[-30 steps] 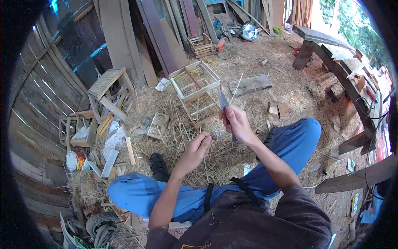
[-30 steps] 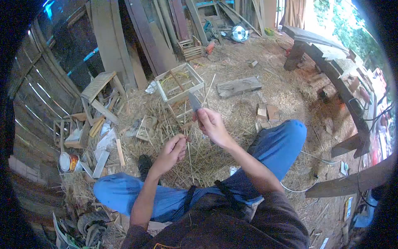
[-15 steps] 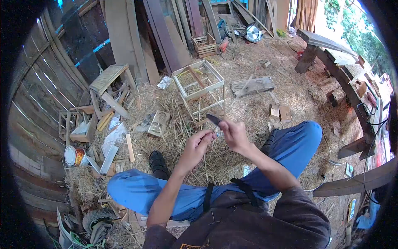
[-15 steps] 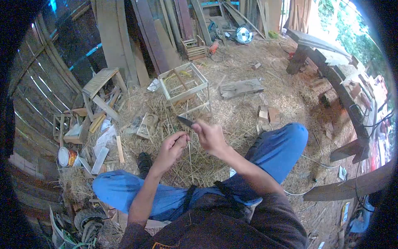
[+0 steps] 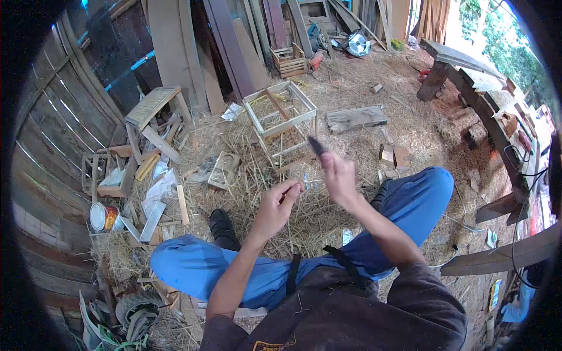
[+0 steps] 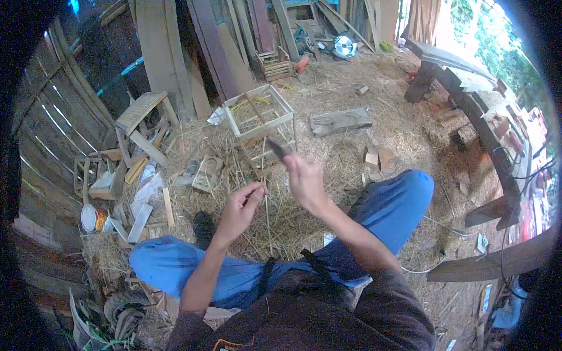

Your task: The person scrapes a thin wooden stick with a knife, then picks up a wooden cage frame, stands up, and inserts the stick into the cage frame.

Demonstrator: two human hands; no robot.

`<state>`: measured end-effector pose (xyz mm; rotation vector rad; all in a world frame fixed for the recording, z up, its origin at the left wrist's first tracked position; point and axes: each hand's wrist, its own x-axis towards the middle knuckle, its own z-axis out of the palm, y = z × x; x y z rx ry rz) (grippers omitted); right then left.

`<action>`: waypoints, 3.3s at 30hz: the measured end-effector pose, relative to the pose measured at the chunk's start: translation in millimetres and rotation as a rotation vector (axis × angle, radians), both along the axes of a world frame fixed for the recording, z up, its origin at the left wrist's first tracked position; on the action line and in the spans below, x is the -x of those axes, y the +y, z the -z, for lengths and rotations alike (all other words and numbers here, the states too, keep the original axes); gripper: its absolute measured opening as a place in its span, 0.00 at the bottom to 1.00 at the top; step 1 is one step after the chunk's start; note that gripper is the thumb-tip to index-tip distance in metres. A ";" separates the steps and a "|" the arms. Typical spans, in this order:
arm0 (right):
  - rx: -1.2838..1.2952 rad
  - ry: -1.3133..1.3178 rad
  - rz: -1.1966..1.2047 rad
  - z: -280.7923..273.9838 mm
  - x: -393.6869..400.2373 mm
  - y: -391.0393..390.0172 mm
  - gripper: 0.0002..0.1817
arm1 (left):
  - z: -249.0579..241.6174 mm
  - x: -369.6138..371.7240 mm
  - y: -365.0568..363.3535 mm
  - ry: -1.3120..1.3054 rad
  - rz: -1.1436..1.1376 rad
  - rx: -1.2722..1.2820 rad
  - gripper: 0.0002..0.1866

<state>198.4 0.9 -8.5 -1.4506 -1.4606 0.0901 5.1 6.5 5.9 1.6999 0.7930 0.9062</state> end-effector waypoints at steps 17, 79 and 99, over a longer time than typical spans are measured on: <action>0.001 -0.029 0.046 -9.1 -21.1 7.5 0.16 | -12.1 8.9 -2.2 0.173 -0.138 -0.228 0.13; -0.140 -0.254 -0.044 10.0 0.0 1.7 0.14 | 3.9 8.0 9.7 -0.048 0.018 0.088 0.13; -0.011 -0.020 0.048 -11.5 -17.0 4.5 0.20 | 0.4 12.1 7.8 0.032 0.014 -0.004 0.14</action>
